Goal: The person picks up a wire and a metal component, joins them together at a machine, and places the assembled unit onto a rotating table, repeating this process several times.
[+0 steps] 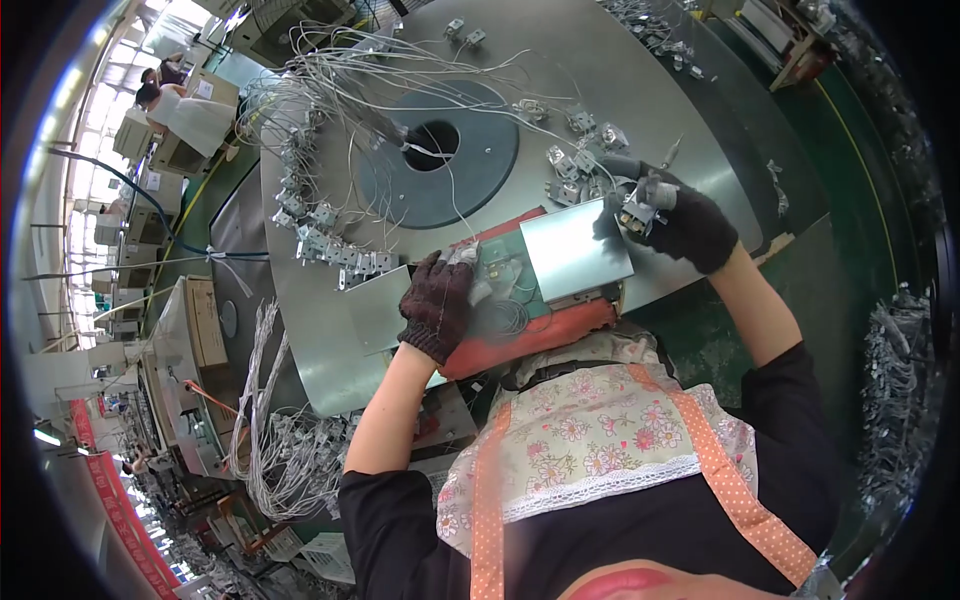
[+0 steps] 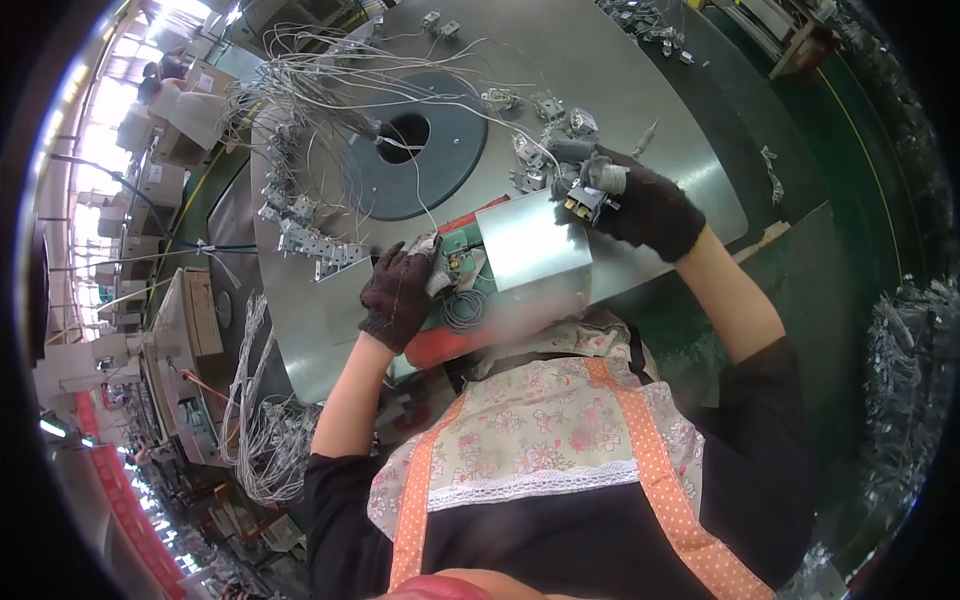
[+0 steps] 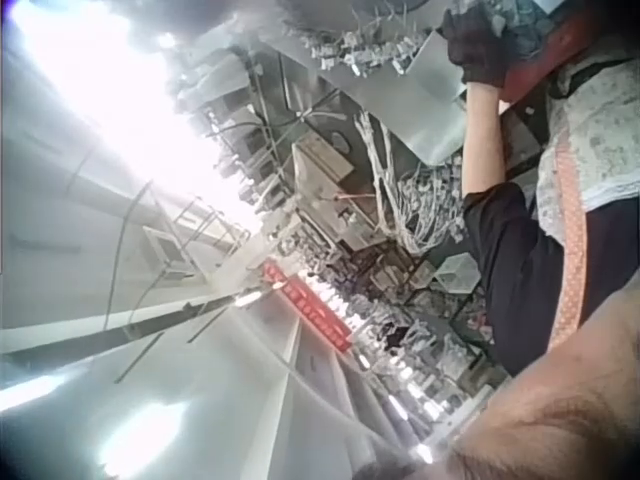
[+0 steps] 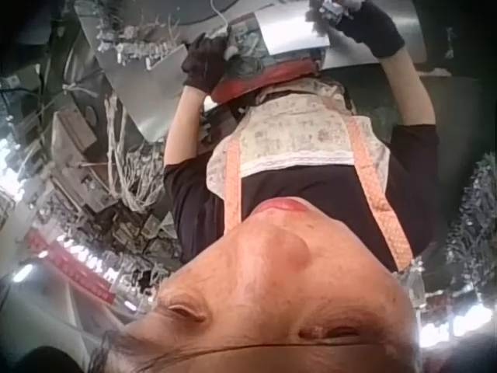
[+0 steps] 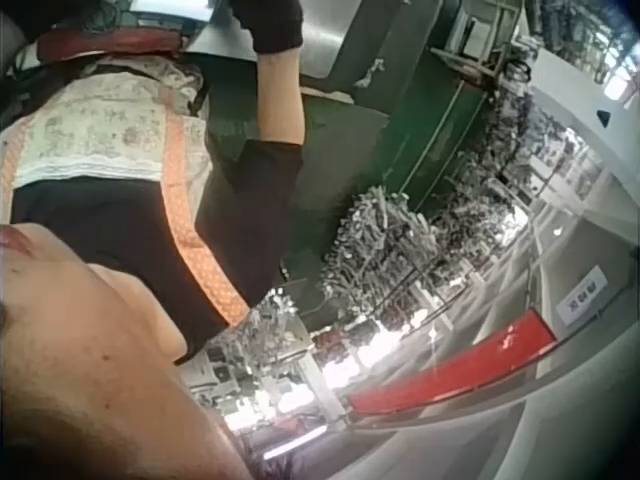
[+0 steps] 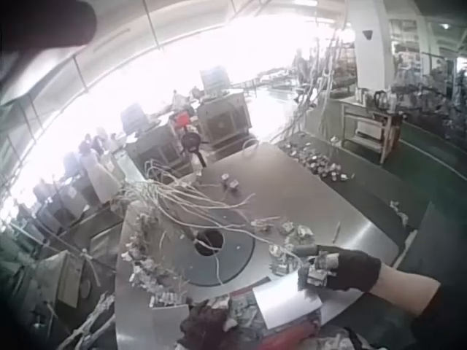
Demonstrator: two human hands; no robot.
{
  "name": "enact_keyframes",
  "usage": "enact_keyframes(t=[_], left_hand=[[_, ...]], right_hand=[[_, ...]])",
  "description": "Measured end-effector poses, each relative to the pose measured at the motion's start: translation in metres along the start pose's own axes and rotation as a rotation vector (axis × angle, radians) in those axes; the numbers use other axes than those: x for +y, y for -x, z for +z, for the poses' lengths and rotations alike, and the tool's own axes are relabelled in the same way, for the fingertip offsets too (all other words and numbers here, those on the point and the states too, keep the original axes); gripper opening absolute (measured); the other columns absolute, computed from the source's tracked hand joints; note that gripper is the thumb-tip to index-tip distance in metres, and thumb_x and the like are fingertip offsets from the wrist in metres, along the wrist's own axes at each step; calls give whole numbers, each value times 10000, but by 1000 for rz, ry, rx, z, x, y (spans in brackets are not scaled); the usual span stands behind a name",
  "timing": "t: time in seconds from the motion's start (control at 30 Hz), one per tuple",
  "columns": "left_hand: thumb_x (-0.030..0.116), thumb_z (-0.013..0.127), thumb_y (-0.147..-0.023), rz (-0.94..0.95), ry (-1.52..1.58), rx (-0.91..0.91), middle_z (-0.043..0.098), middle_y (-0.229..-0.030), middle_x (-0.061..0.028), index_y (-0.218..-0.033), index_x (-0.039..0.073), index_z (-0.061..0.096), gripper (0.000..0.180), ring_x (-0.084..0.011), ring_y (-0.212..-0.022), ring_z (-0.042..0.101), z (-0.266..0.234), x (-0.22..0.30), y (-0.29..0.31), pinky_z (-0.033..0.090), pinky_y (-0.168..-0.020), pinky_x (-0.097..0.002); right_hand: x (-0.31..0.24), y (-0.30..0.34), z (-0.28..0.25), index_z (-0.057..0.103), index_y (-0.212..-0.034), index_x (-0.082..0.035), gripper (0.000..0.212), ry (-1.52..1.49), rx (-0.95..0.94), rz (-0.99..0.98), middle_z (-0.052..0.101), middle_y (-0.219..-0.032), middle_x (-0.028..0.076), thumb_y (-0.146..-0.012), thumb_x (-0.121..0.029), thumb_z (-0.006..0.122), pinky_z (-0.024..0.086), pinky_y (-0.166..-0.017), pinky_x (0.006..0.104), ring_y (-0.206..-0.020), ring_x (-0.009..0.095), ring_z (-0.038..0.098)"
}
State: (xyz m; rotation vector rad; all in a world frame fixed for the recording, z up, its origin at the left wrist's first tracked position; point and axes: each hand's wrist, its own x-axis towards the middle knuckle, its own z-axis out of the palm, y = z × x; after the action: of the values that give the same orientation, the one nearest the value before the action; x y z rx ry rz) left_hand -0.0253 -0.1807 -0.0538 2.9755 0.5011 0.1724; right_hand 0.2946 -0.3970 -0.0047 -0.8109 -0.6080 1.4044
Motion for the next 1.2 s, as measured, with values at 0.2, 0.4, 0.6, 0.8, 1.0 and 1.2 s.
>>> enact_keyframes(t=[0.2,0.4,0.6,0.8,1.0,1.2], left_hand=[[342,720,-878,12,4,8,635,-1344,-213,-1377,4,562,623,-353,-1285,587,-2,1,1,394,-1146,-481],[372,693,-903,-2,-7,8,636,-1350,-194,-1394,14,554,624,-358,-1286,583,-2,-2,2,389,-1145,-487],[372,699,-891,3,37,-52,641,-1339,-195,-1390,17,557,629,-356,-1278,590,-10,4,-3,385,-1148,-487],[384,710,-875,58,45,-33,655,-1314,-198,-1374,19,573,633,-355,-1267,599,-7,0,1,395,-1141,-481],[404,705,-872,43,43,9,675,-1259,-201,-1335,23,594,609,-369,-1224,614,-16,7,0,427,-1108,-486],[430,703,-855,67,118,-12,677,-1234,-209,-1266,26,612,583,-383,-1197,620,-25,15,-15,427,-1105,-491]], right_hand=[[9,8,36,624,-1260,-110,347,-569,182,-37,671,-1075,101,-942,-246,649,574,-828,435,-940,275,674],[0,-8,58,599,-1267,-86,293,1033,150,-645,683,-1079,75,-986,-146,548,569,-781,396,-949,235,681],[7,-33,78,512,-1428,-114,497,1350,-116,-654,664,-1192,122,-938,-76,584,579,-796,385,-952,263,703],[-29,12,107,454,-1483,-16,729,-239,-200,-49,631,-1114,204,-863,-262,747,613,-784,389,-991,269,663],[-4,-10,131,504,-1408,-14,552,-43,-88,46,655,-1200,167,-1026,-402,599,617,-840,429,-1084,246,684],[7,-20,140,416,-1511,-62,642,-194,-29,-66,645,-1256,133,-1035,-465,566,564,-933,437,-1121,239,658]])
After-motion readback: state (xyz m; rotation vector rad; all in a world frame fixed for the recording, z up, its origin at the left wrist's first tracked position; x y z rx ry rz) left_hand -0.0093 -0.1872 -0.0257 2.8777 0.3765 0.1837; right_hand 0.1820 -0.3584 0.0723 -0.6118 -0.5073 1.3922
